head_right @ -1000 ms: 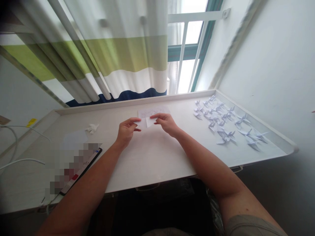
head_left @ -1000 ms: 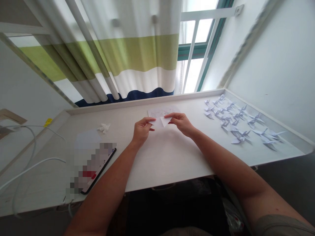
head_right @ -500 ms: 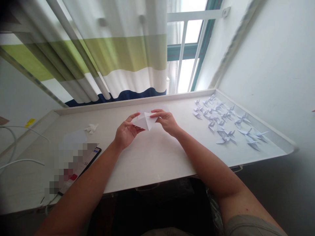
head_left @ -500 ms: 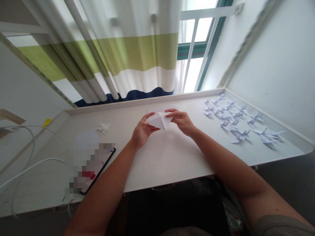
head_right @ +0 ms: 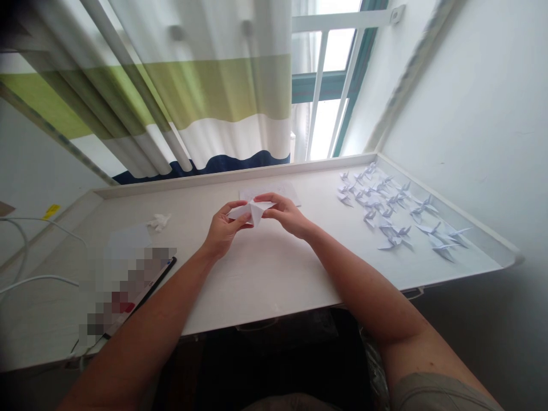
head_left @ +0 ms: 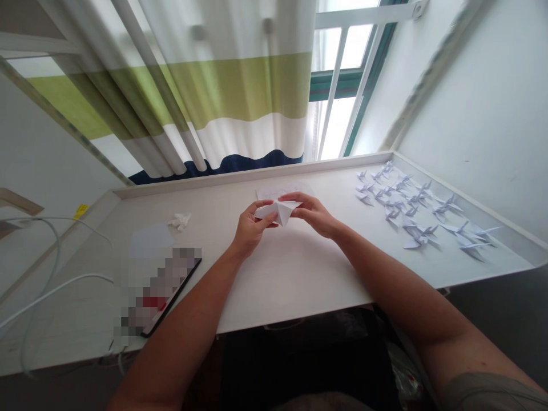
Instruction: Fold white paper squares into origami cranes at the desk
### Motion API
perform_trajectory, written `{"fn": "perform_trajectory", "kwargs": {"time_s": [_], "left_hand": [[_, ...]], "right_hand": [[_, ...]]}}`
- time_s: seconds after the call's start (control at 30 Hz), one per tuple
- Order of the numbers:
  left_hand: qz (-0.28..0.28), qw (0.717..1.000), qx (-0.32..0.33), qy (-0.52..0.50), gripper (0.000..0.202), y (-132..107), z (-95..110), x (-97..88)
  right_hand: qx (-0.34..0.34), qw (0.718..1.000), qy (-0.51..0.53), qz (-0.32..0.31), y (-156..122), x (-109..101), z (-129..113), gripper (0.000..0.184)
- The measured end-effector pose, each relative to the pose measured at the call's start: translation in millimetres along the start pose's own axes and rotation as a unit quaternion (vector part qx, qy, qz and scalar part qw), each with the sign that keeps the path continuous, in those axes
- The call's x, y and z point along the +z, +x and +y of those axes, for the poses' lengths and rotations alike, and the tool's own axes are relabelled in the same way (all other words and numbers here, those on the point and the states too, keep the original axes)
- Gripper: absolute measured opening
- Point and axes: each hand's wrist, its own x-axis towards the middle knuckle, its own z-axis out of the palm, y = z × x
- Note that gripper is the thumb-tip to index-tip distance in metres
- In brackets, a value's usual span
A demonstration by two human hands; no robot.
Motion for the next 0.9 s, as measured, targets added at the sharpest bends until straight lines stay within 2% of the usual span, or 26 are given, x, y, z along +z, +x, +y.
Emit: {"fn": "perform_trajectory", "kwargs": {"time_s": [0.1, 0.17, 0.27, 0.37, 0.63, 0.9], "left_hand": [[0.005, 1.0, 0.015, 0.008, 0.05, 0, -3, 1.3], [0.015, 1.0, 0.024, 0.008, 0.048, 1, -5, 1.4], [0.04, 0.998, 0.039, 0.013, 0.047, 3, -8, 0.6], [0.067, 0.996, 0.059, 0.015, 0.048, 4, -8, 0.0], [0.078, 0.996, 0.05, 0.0, 0.042, 2, -5, 2.8], [0.079, 0.994, 0.074, 0.001, 0.035, 5, -9, 0.6]], "right_hand": [[0.002, 1.0, -0.005, -0.024, 0, -1, 3, 0.034], [0.007, 1.0, -0.015, 0.01, 0, -2, 6, 0.04], [0.029, 0.994, -0.048, 0.095, 2, -1, 12, 0.061], [0.059, 0.992, -0.044, 0.102, 5, 3, 17, 0.068], [-0.01, 0.997, -0.027, 0.071, 5, 15, 12, 0.047], [0.013, 1.0, 0.01, 0.025, 2, 17, 9, 0.041]]}}
